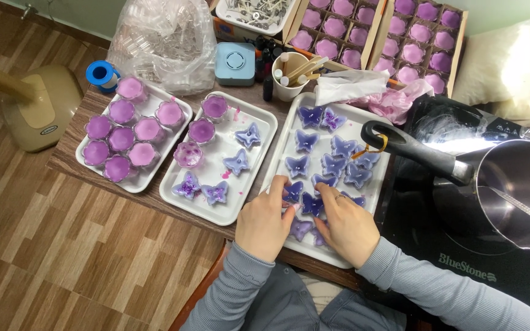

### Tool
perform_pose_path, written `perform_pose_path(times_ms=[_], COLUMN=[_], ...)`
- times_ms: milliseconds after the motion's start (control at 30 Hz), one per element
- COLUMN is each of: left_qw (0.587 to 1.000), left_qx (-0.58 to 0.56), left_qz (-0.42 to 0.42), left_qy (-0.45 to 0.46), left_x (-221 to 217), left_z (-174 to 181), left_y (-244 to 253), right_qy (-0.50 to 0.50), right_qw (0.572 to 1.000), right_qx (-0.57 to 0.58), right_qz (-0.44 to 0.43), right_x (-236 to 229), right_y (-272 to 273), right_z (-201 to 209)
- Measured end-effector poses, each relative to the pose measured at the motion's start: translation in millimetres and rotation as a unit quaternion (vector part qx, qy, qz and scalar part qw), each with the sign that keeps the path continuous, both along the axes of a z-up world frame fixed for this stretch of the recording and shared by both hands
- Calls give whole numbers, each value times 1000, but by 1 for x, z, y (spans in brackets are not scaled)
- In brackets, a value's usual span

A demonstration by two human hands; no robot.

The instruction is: The person wipes spilled wax from the induction cooktop with a tissue, then dips butterfly-shaped candles one at a time into a saucepan of melted purple wax using a spoon, and places the coated candles onto trays to set alongside other finished candles.

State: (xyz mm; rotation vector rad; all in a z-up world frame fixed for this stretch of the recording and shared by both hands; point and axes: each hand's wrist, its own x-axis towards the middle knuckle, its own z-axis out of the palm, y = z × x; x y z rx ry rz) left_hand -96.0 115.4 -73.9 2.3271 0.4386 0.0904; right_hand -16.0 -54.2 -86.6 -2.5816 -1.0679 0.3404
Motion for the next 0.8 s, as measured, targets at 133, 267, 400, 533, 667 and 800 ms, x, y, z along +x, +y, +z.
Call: perform_pose_path(times_ms=[133, 267, 400, 533, 667, 800], left_qw=[1000, 1000, 1000, 998, 996, 995], left_qx=[5, 12, 21, 38, 34, 25], left_qz=[-2, -6, -9, -34, -82, -99], left_qy=[8, 2, -1, 43, 30, -12], left_x=[0, -2, -2, -2, -8, -10], left_z=[1, -1, -2, 4, -15, -23], left_y=[0, 1, 0, -7, -19, -26], right_qy=[-29, -35, -32, -41, 46, 33], right_qw=[999, 999, 999, 999, 995, 992], right_qx=[0, -17, -19, 3, -74, -25], right_qz=[19, 30, 27, 33, 55, 119], right_x=[-1, 0, 1, 1, 0, -4], right_y=[-1, -1, -3, -14, -24, -31], right_z=[-1, -1, 3, 12, 15, 6])
